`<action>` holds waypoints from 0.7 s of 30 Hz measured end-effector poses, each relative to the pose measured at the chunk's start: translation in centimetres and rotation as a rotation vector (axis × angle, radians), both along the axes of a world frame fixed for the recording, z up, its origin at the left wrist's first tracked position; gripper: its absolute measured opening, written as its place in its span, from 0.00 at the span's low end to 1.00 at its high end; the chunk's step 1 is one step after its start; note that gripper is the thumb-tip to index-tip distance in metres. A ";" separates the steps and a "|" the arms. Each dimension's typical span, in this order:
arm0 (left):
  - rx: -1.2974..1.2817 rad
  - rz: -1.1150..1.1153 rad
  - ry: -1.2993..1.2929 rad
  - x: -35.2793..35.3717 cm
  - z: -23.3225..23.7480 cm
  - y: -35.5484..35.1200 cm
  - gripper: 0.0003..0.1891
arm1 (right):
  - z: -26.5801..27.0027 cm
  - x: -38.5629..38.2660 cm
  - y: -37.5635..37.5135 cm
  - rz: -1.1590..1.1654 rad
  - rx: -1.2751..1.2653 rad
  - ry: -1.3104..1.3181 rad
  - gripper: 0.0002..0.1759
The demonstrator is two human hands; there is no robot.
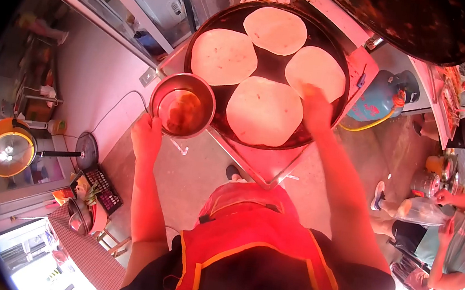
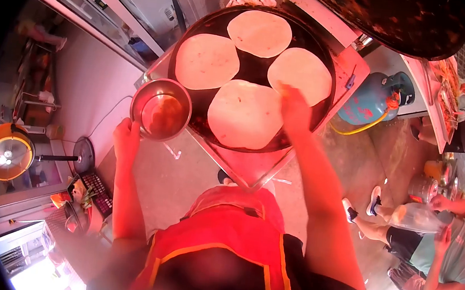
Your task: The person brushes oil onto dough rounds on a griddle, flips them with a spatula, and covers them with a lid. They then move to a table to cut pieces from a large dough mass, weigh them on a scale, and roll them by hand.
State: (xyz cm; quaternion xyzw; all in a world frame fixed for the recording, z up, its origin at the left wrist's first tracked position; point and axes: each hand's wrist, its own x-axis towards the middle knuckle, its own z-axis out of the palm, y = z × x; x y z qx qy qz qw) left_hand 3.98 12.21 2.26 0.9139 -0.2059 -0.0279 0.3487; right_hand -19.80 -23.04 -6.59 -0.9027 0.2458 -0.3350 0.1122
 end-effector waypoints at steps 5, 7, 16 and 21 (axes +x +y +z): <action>-0.005 -0.003 0.021 -0.4 0.9 -1.0 0.13 | -6.3 5.0 13.0 0.440 0.885 -0.216 0.13; -0.032 0.001 0.081 -0.7 1.9 -1.2 0.12 | -0.2 4.7 15.8 0.372 0.673 -0.069 0.13; -0.005 0.032 -0.020 -1.2 2.4 -1.2 0.15 | 0.4 2.4 -2.2 -0.139 0.425 -0.108 0.12; -0.016 0.034 0.013 -1.4 2.5 -1.8 0.14 | -2.9 5.8 3.1 0.182 0.507 -0.198 0.12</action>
